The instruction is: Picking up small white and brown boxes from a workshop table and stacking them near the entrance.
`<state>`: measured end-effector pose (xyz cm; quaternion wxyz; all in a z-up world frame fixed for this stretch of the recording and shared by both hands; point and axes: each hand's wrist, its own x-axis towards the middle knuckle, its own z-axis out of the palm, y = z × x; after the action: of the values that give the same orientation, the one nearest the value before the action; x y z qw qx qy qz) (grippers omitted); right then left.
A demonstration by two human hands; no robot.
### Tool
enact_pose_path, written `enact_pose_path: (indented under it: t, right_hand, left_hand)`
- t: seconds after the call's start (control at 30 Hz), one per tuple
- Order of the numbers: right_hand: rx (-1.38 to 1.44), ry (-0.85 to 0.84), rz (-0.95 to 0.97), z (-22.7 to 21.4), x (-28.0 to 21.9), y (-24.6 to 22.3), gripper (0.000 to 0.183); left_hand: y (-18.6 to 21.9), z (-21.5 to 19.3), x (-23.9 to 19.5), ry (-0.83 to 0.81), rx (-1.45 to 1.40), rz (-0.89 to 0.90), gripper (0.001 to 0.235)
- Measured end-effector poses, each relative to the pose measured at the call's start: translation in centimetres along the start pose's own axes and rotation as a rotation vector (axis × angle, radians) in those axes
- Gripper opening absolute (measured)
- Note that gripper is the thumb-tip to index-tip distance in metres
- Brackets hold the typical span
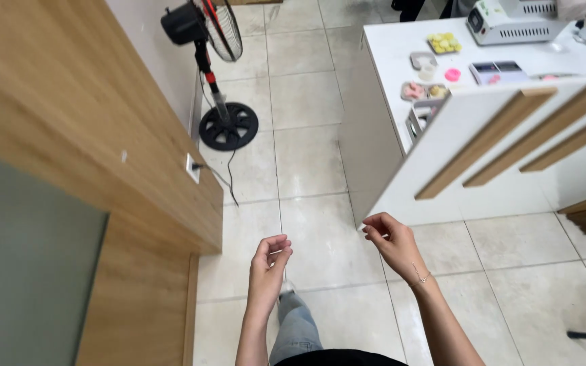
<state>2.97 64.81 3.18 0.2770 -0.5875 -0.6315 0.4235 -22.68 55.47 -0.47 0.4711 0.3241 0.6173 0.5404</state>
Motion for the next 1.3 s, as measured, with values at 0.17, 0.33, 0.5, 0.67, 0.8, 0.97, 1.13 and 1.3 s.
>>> enact_pose_path:
  t: [0.17,0.33,0.5,0.67,0.8,0.97,1.13,1.3]
  right_hand:
    - [0.022,0.079,0.031,2.2,11.3,-4.4,0.022]
    - [0.022,0.133,0.082,3.1,20.0,-5.6,0.023]
    - [0.038,0.156,0.136,2.4,31.4,-5.5,0.023]
    - [0.037,0.168,0.119,0.9,45.6,-7.0,0.022]
    - [0.018,0.135,0.082,-1.3,57.0,-9.6,0.022]
    - [-0.022,0.086,0.096,-3.5,68.8,-12.2,0.022]
    - [0.037,0.111,0.1,-4.3,79.8,-10.9,0.021]
    - [0.047,0.182,0.118,-4.4,91.6,-11.6,0.02]
  left_hand:
    - [5.5,-1.1,13.8,-0.074,0.049,0.03,0.027]
    - [6.6,0.1,25.1,-0.164,0.029,0.025,0.028]
    - [9.8,3.5,36.3,-0.221,0.006,-0.006,0.029]
    - [12.9,7.5,49.1,-0.221,0.042,-0.027,0.029]
    - [15.8,10.8,59.2,-0.215,0.031,0.015,0.029]
    - [17.7,13.7,70.1,-0.166,0.02,-0.011,0.028]
    - [19.2,16.2,81.5,-0.188,0.017,-0.037,0.028]
    - [22.3,18.4,95.1,-0.235,0.046,-0.063,0.029]
